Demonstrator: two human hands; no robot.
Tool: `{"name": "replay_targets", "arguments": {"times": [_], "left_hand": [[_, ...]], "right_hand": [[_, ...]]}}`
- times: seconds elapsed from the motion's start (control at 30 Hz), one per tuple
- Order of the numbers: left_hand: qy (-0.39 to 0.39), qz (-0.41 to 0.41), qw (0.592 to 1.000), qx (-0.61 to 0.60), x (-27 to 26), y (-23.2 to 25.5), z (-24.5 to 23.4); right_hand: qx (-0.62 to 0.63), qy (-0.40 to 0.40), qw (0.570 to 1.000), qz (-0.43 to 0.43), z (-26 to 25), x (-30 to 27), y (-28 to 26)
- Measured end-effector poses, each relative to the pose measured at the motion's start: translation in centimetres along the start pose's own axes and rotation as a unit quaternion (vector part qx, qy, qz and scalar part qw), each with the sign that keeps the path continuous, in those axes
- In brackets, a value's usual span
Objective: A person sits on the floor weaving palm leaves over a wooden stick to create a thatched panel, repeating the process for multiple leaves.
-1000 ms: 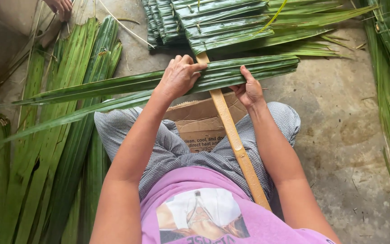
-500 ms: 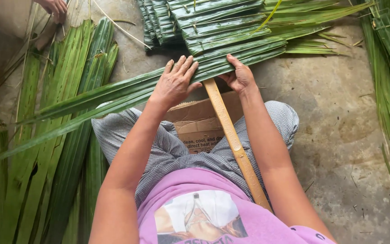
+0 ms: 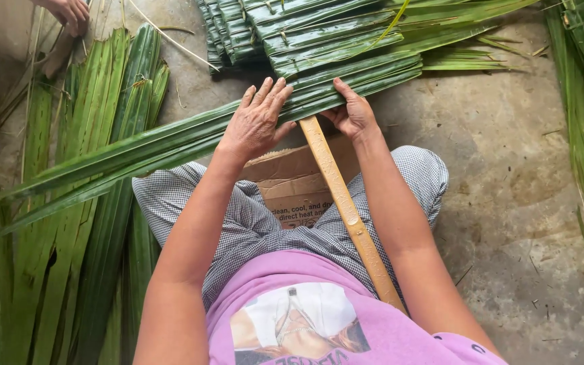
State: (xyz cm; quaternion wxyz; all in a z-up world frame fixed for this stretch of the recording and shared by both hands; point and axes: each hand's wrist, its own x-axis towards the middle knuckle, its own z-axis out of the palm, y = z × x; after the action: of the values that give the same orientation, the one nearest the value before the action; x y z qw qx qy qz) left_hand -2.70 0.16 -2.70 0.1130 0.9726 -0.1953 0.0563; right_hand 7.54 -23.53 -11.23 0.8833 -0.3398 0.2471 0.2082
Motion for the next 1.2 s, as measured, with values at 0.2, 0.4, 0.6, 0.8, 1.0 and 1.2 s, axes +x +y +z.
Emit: {"name": "replay_targets", "arguments": {"times": [0.2,0.4,0.6,0.8,1.0,1.2], "left_hand": [[0.013,0.009,1.000,0.014,-0.1,-0.3,1.4],[0.014,0.007,1.000,0.024,-0.1,-0.6,1.4],[0.046,-0.014,0.998,0.034,-0.2,0.0,1.1],[0.156,0.004,0.984,0.083,0.7,-2.4,3.9],[0.231,0.006,0.968,0.097,0.9,-5.0,5.3],[0.159,-0.072,0.978,0.115,0.6,-5.2,7.7]], "right_hand": [[0.004,0.076,0.997,-0.024,1.9,-1.2,2.4],[-0.007,0.118,0.991,-0.069,5.9,-3.9,4.0],[-0.026,0.151,0.983,-0.105,5.9,-3.4,4.6],[-0.047,0.160,0.978,-0.123,5.5,-2.7,4.6],[-0.059,0.168,0.975,-0.133,5.6,-2.9,4.3],[-0.058,0.171,0.974,-0.139,5.1,-2.1,4.7]]}}
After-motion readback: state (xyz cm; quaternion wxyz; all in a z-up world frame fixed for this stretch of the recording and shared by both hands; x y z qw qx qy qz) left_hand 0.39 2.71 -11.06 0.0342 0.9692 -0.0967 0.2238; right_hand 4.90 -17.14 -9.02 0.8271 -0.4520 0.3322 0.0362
